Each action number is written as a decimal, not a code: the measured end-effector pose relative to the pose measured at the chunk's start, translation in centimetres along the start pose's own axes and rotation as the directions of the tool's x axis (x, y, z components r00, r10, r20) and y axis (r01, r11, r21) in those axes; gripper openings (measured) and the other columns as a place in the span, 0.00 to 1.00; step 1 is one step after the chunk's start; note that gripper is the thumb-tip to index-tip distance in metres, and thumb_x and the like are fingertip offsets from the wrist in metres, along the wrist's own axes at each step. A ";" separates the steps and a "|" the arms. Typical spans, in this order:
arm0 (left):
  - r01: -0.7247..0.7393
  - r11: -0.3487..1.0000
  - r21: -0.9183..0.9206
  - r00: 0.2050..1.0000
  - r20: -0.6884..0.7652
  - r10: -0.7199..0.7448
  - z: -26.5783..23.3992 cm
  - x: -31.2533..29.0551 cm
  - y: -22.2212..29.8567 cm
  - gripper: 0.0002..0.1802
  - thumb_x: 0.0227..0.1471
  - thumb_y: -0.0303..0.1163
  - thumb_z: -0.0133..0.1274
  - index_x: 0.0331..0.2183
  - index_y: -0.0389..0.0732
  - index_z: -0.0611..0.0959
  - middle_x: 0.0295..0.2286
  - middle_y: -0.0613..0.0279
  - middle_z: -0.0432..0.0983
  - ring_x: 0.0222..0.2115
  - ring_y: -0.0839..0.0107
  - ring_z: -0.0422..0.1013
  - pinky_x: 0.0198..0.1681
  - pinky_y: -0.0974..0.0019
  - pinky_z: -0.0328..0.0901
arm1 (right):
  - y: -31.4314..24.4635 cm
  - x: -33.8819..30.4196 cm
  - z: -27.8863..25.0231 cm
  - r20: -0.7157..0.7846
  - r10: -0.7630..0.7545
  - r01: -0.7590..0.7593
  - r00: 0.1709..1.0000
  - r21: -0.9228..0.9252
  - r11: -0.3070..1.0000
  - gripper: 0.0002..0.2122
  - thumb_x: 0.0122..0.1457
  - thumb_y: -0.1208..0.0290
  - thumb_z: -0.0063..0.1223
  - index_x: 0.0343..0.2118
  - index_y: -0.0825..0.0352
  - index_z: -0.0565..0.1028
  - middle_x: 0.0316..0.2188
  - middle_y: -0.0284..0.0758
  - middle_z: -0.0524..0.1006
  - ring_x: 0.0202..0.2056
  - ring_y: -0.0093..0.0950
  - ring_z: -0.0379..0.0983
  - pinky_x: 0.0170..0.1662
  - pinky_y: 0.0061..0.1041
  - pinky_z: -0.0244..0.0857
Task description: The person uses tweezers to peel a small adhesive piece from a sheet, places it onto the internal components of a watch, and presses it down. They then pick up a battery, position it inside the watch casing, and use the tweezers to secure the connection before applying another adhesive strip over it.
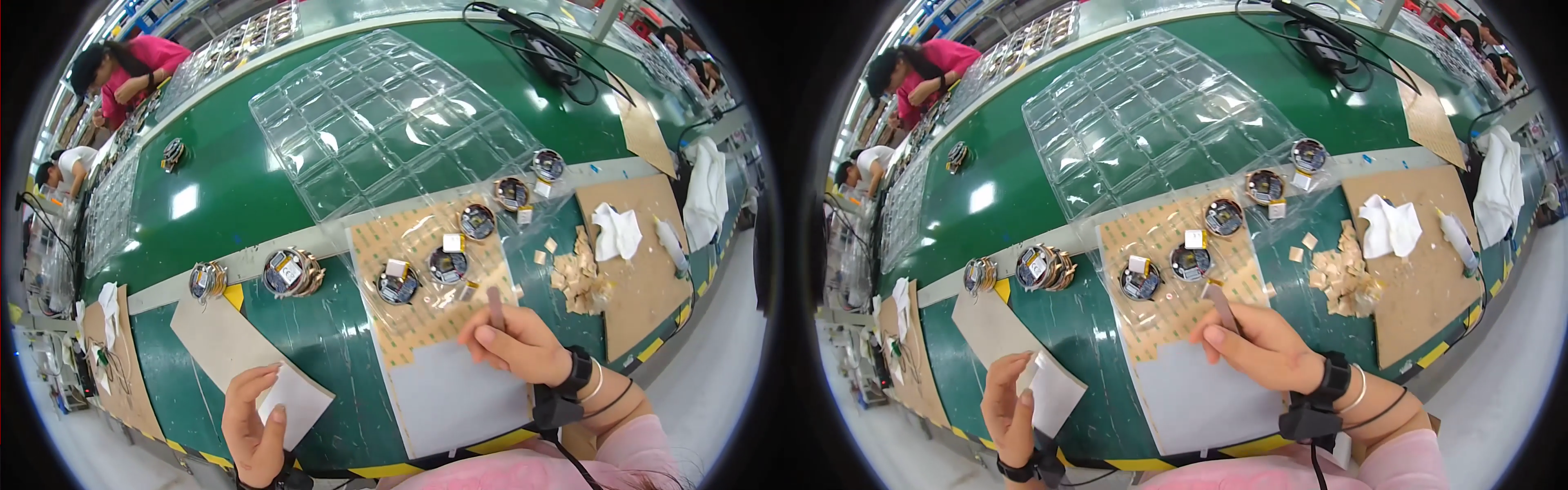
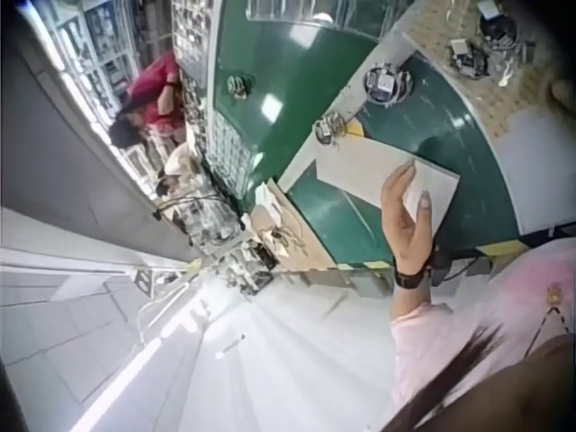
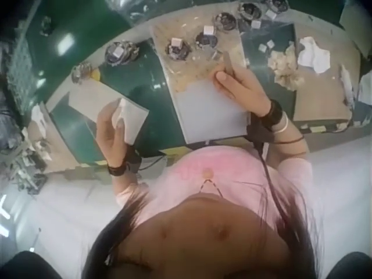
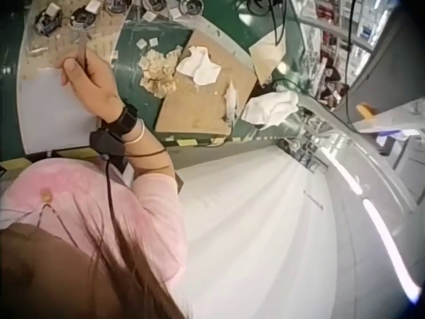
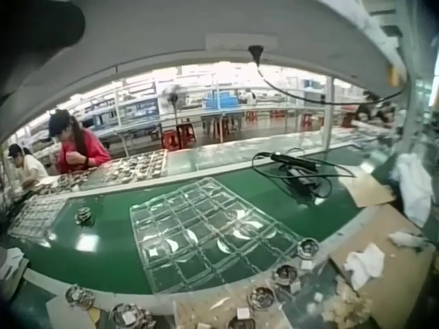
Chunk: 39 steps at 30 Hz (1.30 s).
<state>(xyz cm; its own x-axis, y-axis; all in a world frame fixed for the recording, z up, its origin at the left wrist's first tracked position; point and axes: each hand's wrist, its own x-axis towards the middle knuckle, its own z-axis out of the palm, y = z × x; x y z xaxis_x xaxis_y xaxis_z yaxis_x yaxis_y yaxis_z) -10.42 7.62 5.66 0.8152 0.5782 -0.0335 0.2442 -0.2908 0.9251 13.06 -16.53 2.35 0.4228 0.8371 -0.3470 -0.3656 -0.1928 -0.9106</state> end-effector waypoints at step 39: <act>-0.231 0.973 -0.018 0.972 0.032 0.232 13.0 7.5 2.7 0.12 0.47 0.30 0.58 0.34 0.35 0.76 0.30 0.62 0.74 0.32 0.67 0.72 0.36 0.68 0.66 | 2.9 0.7 -0.8 -0.020 -0.374 0.374 0.927 0.044 0.926 0.17 0.65 0.57 0.37 0.29 0.65 0.73 0.21 0.27 0.70 0.22 0.18 0.65 0.27 0.19 0.59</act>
<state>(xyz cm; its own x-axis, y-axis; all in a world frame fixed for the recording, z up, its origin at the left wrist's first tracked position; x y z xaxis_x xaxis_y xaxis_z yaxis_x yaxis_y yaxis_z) 3.19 1.25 3.02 0.8660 0.4703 0.1697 0.0396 -0.4028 0.9144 12.94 -16.92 -0.65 0.5456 0.8380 0.0138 -0.2165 0.1568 -0.9636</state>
